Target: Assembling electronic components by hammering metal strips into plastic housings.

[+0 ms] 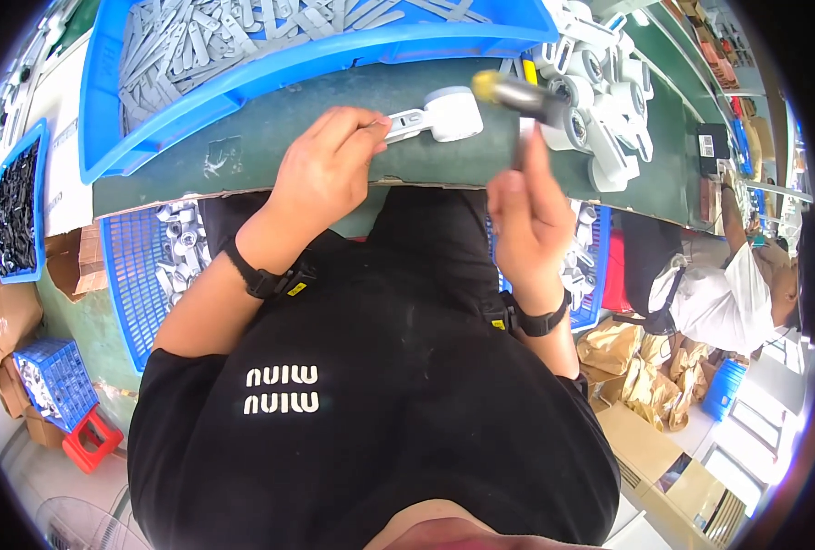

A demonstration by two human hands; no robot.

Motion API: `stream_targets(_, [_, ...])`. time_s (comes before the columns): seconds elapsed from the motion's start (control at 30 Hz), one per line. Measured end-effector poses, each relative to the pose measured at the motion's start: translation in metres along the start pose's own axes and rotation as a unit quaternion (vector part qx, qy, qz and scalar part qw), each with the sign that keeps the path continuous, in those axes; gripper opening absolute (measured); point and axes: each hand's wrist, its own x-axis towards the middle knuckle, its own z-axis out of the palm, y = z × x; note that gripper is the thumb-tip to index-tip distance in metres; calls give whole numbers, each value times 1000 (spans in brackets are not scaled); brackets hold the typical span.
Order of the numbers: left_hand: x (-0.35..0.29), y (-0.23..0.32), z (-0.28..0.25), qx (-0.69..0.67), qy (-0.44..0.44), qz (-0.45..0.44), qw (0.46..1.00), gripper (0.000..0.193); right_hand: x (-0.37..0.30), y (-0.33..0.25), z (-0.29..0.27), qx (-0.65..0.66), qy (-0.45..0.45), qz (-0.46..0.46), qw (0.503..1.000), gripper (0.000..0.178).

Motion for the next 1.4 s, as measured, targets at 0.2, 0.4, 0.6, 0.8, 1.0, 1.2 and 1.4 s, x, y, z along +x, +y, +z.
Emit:
stream_targets(0.2, [-3, -1, -5, -55, 2, -50, 997, 24, 12, 1, 8, -139, -93, -4, 986, 46])
stream_targets(0.4, [-1, 2, -11, -118, -38, -167, 978, 30, -3, 19, 10, -31, 24, -138, 990, 51])
stream_targets(0.6, [-5, 2, -9, -190, -25, -218, 957, 48, 8, -4, 11, -138, -85, -142, 977, 60])
stream_targets(0.8, [-9, 3, -21, -41, -56, -126, 990, 45, 10, 2, 1, -133, 58, -170, 975, 53])
stream_targets(1.0, [-46, -16, -128, -92, -83, -222, 967, 25, 39, 21, -88, -422, 247, -98, 867, 53])
stream_targets(1.2, [-210, -85, -278, -248, 73, -549, 795, 26, 45, 58, -141, -450, 215, 19, 866, 36])
stream_targets(1.4, [-442, -121, -325, -263, 222, -722, 600, 48, 59, 19, -122, -392, 347, -113, 845, 34])
